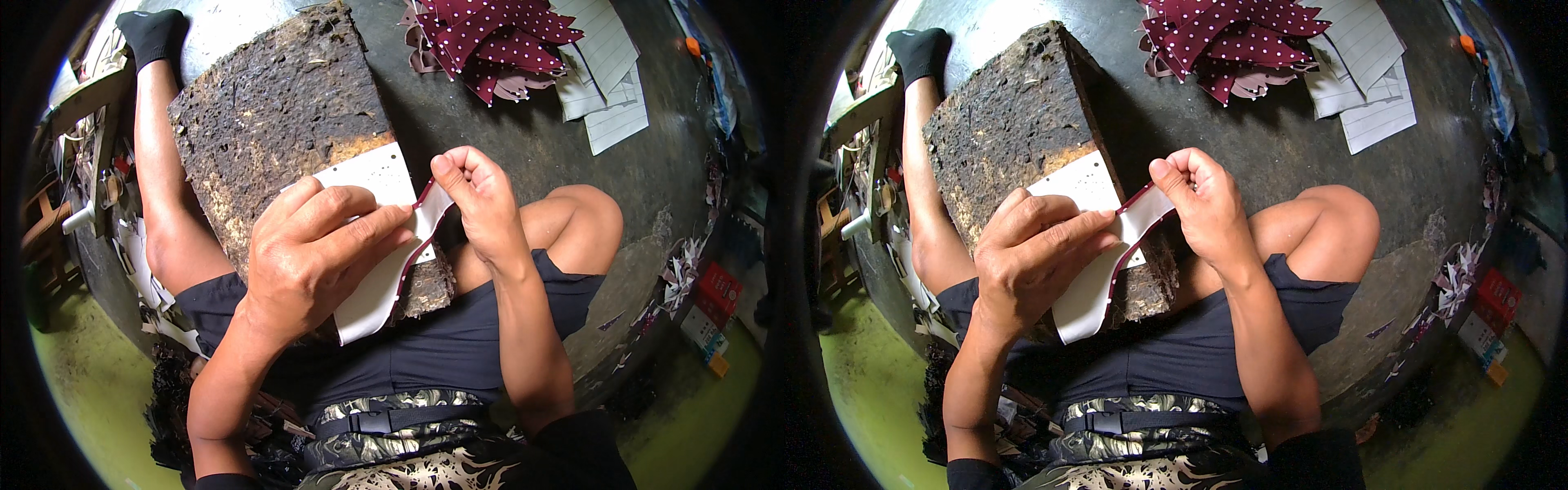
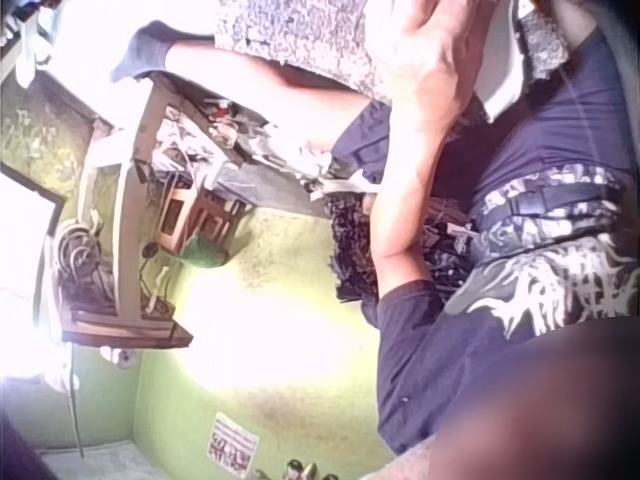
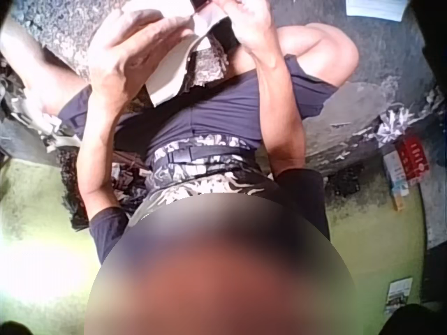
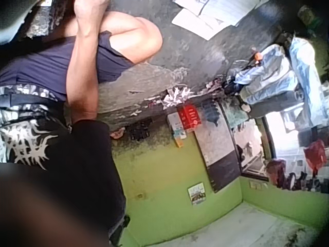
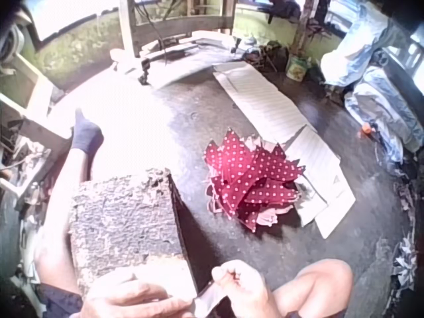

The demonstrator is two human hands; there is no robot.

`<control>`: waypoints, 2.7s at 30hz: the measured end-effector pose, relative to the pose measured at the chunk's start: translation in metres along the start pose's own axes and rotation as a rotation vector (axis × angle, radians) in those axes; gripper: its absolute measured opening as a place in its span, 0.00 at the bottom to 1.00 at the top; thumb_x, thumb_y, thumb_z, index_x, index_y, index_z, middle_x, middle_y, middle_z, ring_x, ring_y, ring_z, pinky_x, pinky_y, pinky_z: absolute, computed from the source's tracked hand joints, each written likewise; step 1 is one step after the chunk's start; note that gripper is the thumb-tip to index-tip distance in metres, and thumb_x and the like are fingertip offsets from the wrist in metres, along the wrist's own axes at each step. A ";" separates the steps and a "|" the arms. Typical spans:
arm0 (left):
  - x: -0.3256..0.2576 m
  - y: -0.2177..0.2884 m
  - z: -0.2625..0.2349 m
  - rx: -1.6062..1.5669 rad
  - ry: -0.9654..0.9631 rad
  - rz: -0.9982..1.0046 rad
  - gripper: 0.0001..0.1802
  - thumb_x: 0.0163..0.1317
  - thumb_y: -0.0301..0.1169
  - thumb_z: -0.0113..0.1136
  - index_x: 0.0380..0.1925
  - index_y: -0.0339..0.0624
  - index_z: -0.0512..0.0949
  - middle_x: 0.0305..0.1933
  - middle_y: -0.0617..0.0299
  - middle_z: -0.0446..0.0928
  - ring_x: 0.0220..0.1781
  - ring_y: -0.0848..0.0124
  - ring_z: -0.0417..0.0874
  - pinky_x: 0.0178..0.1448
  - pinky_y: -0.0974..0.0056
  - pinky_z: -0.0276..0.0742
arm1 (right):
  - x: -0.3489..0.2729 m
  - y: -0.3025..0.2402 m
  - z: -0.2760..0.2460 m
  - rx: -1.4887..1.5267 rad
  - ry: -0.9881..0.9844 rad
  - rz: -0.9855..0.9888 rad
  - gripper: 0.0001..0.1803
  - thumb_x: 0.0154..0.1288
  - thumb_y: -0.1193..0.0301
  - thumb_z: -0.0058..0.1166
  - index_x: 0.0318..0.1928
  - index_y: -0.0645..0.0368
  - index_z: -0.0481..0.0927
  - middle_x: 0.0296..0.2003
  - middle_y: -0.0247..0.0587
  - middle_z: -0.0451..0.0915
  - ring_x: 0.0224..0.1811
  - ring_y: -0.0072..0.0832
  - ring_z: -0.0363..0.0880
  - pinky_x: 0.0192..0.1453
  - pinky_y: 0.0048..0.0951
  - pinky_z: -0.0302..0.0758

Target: The person assembles small leather pieces by hand, aligning a white backing with a maroon polka-dotted leather piece and pressing them together. The person repeatedly picks up new pieces, aligns them, and sets the assembled units aside.

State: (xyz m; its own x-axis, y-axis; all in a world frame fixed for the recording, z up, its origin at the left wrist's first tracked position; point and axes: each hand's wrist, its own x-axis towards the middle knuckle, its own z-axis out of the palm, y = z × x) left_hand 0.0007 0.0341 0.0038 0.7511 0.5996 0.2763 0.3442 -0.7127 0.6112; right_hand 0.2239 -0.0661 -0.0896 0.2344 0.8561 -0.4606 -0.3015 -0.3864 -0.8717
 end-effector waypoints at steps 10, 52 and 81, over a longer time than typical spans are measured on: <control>0.001 -0.001 0.002 -0.015 0.017 0.012 0.17 0.57 0.31 0.87 0.48 0.50 0.96 0.41 0.66 0.86 0.36 0.65 0.82 0.39 0.57 0.79 | 0.007 0.001 -0.003 -0.146 0.081 0.005 0.14 0.90 0.61 0.66 0.47 0.58 0.86 0.39 0.21 0.82 0.42 0.10 0.73 0.50 0.20 0.73; -0.005 -0.001 0.020 0.139 0.168 0.095 0.14 0.57 0.37 0.90 0.44 0.57 0.97 0.36 0.70 0.83 0.33 0.69 0.81 0.37 0.59 0.78 | -0.054 -0.024 0.006 0.807 0.000 0.221 0.22 0.91 0.52 0.61 0.62 0.60 0.81 0.54 0.44 0.90 0.57 0.36 0.91 0.71 0.44 0.85; -0.342 -0.291 -0.203 0.779 -0.027 -0.851 0.18 0.66 0.35 0.82 0.49 0.44 0.84 0.47 0.55 0.86 0.55 0.47 0.87 0.57 0.43 0.80 | 0.029 -0.230 -0.066 -0.474 0.562 -1.175 0.14 0.84 0.74 0.71 0.61 0.69 0.88 0.52 0.40 0.93 0.52 0.20 0.88 0.61 0.24 0.83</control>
State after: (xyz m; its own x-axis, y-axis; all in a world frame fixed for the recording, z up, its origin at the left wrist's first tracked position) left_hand -0.4709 0.1101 -0.1185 0.1172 0.9927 -0.0269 0.9924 -0.1180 -0.0340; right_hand 0.3614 0.0248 0.0868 0.5006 0.5494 0.6690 0.6428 0.2817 -0.7123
